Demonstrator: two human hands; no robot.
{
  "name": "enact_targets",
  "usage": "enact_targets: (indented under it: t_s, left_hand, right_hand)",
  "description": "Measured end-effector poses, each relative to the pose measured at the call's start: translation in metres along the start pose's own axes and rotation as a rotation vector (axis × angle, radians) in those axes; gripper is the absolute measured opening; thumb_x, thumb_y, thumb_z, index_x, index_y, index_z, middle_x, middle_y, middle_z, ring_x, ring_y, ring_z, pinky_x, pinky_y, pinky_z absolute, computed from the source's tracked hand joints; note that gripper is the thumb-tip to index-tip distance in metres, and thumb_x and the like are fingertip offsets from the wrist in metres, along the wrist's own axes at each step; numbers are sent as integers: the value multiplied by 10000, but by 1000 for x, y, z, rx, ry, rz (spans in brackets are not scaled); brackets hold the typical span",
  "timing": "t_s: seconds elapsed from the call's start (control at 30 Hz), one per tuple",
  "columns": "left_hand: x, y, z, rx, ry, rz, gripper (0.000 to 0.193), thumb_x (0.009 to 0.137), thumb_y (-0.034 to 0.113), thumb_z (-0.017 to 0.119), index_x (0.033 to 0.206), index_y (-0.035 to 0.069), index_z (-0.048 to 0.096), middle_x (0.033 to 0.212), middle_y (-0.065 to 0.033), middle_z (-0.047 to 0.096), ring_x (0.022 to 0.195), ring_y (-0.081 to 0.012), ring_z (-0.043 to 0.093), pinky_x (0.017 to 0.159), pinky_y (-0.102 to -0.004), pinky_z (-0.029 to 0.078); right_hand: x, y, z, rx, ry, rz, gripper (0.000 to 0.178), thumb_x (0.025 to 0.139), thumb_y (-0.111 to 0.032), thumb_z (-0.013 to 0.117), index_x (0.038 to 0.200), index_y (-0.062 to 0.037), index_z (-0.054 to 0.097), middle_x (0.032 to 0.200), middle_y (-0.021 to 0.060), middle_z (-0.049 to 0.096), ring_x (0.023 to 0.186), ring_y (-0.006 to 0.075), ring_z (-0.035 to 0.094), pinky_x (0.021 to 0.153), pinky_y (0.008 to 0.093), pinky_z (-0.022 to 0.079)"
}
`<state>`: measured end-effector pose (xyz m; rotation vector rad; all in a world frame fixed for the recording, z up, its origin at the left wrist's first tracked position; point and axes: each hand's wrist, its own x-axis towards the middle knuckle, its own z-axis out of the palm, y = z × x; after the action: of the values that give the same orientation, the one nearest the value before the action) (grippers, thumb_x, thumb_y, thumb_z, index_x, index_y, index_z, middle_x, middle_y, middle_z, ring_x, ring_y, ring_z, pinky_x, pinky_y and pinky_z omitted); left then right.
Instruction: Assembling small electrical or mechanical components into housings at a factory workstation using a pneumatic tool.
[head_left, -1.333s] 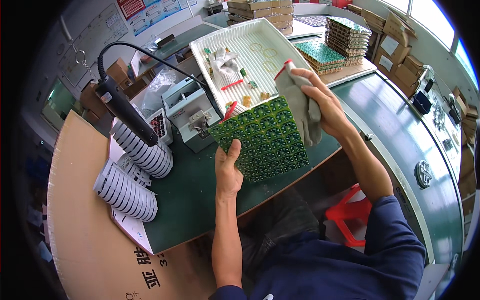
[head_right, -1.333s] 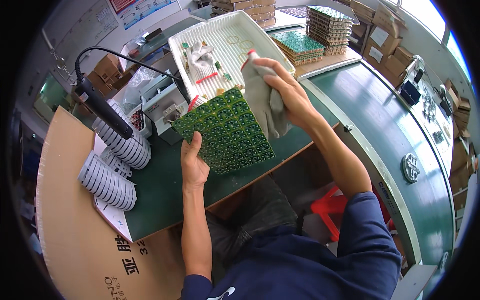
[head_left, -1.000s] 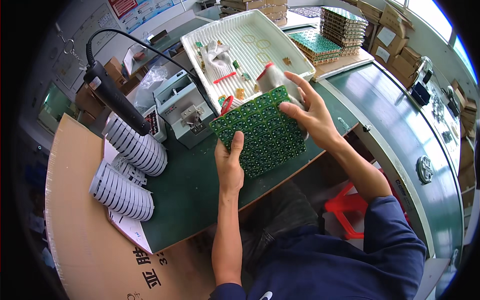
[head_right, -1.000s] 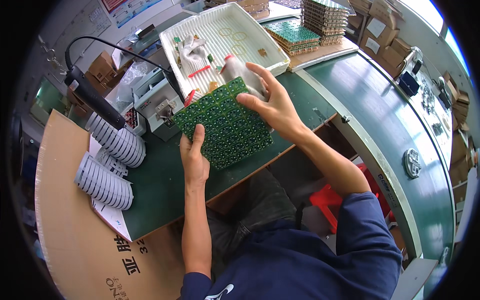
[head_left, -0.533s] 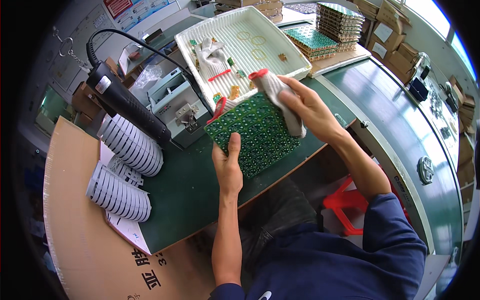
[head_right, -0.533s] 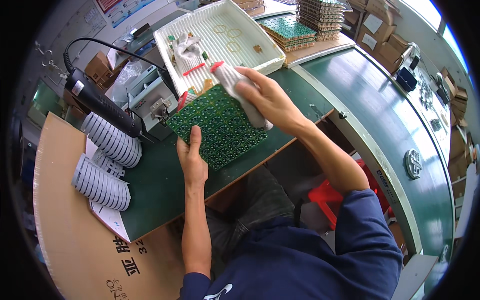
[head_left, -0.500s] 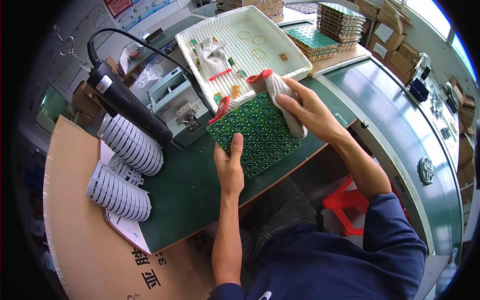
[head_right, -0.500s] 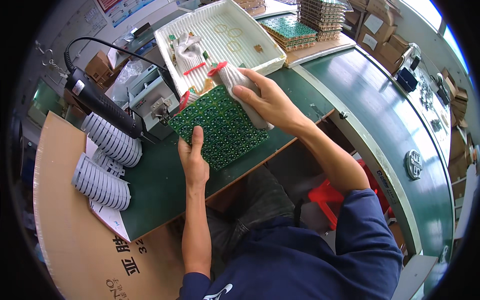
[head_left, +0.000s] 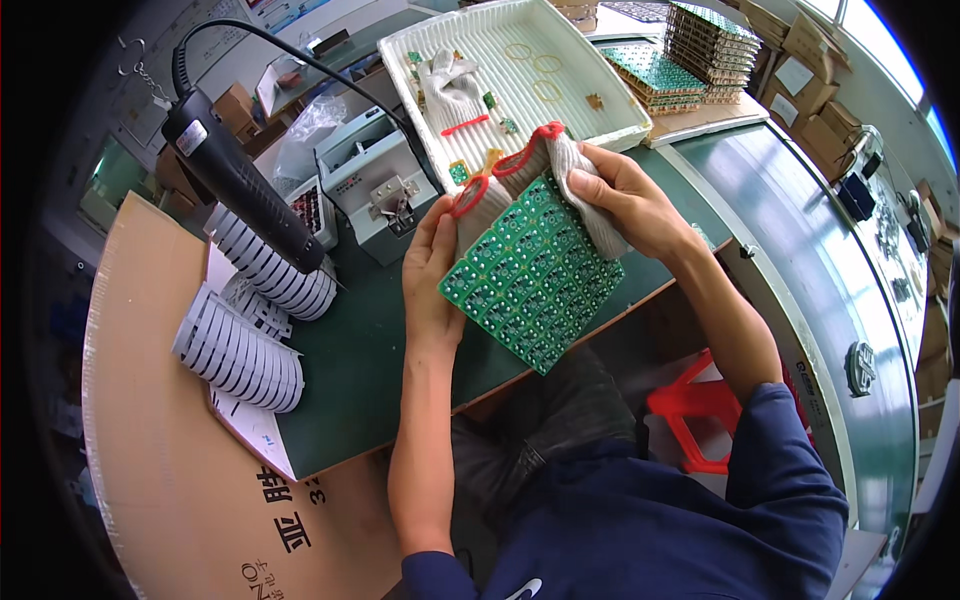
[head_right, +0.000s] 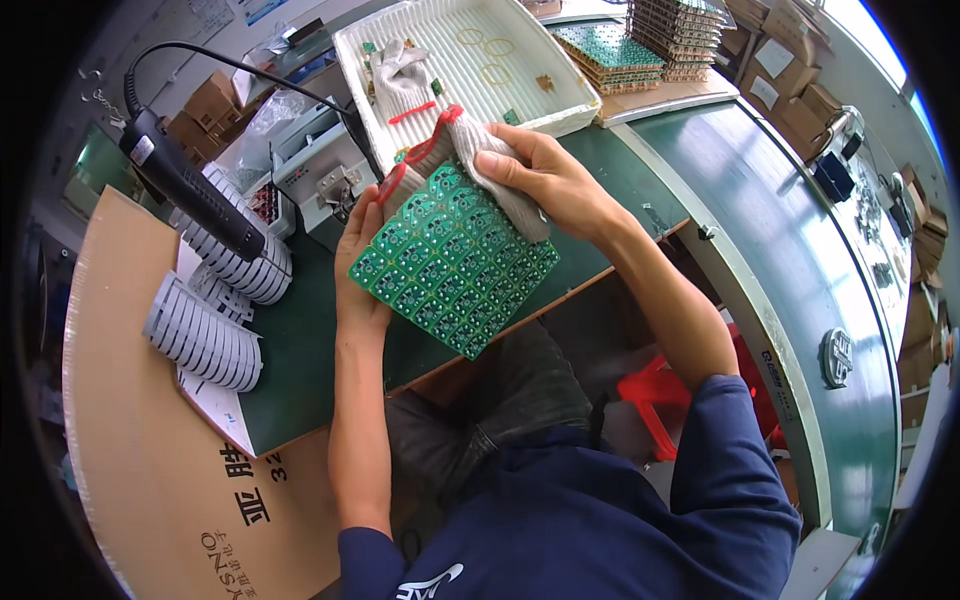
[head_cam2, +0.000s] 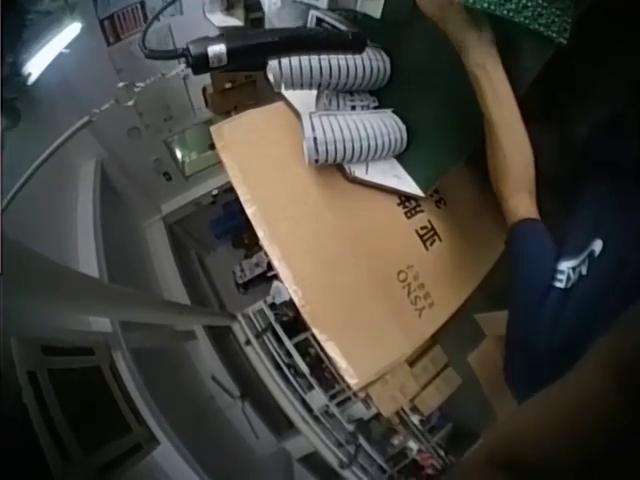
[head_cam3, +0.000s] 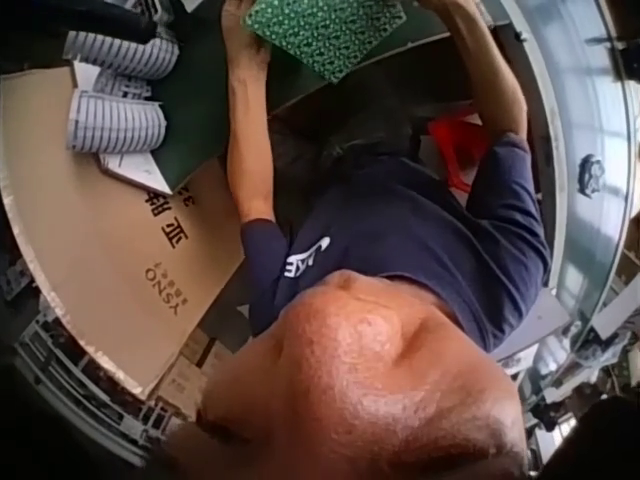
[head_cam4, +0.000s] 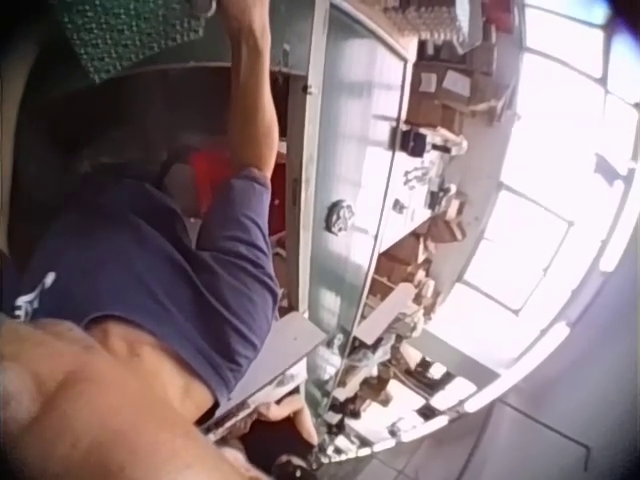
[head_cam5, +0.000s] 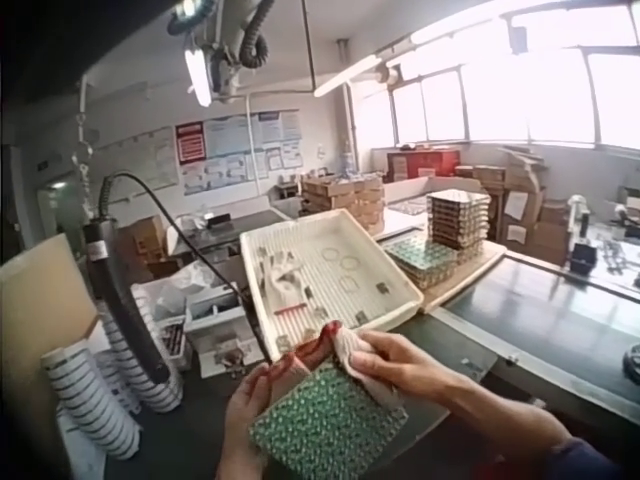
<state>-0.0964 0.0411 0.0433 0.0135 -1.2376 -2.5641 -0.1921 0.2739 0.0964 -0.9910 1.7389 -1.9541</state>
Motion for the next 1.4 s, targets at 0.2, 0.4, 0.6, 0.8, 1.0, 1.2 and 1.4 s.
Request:
enact_targets:
  t_s: [0.2,0.4,0.6,0.8,1.0,1.2,1.4]
  left_hand:
    - [-5,34,21,-283,-327,-326,592,1077,444,502,1434,-29,511,1285,-148,675,1114,-207,684,952,-372,570]
    - [-13,53,25,252,-340,-338,564,1005,421,677,1341,-24,588,1171,-38,679,1055,-80,623,930,-260,497]
    - [-6,66,30,775,-367,-236,393,988,312,723,1217,-1,662,917,53,635,803,-15,519,721,-227,441]
    - [-13,54,36,966,-339,-171,337,999,371,699,989,34,707,709,75,529,652,-21,406,588,-255,368]
    - [-4,41,22,999,-260,-201,366,1006,388,687,863,56,633,696,106,412,641,-20,324,559,-266,271]
    - [4,25,18,1016,-194,-232,396,1000,378,690,803,48,597,648,95,397,605,-41,319,538,-295,277]
    - [17,17,3,863,-188,-359,317,996,337,702,887,41,669,757,73,499,714,-39,417,657,-278,378]
  right_hand:
    - [7,6,9,-177,104,-44,544,1031,-368,650,1392,25,543,1082,5,653,980,44,571,871,230,495]
    - [3,3,15,-443,137,-92,494,1016,-294,680,1356,46,569,1034,16,655,939,49,561,848,238,495]
    - [7,-9,27,-444,54,-109,470,998,-265,703,1338,36,582,1033,29,661,942,67,568,857,252,499]
    - [11,1,22,-420,10,-75,451,978,-259,731,1299,31,603,1039,34,665,952,80,575,864,268,502]
    - [22,12,31,-598,112,-92,432,957,-240,743,1255,45,615,968,94,692,899,123,607,853,312,511]
    - [23,27,29,-716,186,-165,391,920,-214,759,1196,32,632,991,193,711,913,263,686,850,375,519]
    - [38,42,23,-871,174,-389,343,910,-194,729,1201,-20,677,1041,171,663,995,340,637,914,409,499]
